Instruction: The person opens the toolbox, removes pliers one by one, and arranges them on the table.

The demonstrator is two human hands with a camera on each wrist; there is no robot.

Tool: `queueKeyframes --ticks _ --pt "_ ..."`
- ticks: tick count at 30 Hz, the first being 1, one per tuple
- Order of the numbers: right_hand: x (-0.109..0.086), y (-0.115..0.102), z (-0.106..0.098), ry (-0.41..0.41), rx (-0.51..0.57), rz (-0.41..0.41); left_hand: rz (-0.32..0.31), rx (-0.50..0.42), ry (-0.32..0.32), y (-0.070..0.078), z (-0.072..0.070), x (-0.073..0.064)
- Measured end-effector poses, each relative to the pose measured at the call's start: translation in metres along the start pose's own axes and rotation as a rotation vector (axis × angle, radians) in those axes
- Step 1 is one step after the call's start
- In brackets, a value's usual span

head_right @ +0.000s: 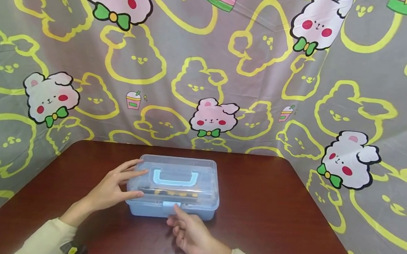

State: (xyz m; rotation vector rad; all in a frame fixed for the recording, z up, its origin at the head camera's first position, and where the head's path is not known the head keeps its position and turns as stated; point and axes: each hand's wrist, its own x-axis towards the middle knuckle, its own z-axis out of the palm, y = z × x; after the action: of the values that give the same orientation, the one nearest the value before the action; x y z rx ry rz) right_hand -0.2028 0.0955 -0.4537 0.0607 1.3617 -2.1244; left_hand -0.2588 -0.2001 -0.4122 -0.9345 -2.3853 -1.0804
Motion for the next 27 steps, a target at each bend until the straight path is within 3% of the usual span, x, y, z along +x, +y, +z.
queueKeyframes --ticks 8,17,27 --pt "0.0012 0.0015 -0.0033 -0.018 0.051 0.005 -0.005 -0.010 0.006 0.0012 0.0011 0.0001" --pt "0.0010 0.0017 0.0000 0.054 0.054 -0.015 -0.018 -0.004 0.016 0.0014 0.0036 -0.0002" --pt "-0.0030 0.0025 0.0060 0.123 -0.021 -0.052 -0.001 0.004 0.021 0.0003 0.0021 0.0014"
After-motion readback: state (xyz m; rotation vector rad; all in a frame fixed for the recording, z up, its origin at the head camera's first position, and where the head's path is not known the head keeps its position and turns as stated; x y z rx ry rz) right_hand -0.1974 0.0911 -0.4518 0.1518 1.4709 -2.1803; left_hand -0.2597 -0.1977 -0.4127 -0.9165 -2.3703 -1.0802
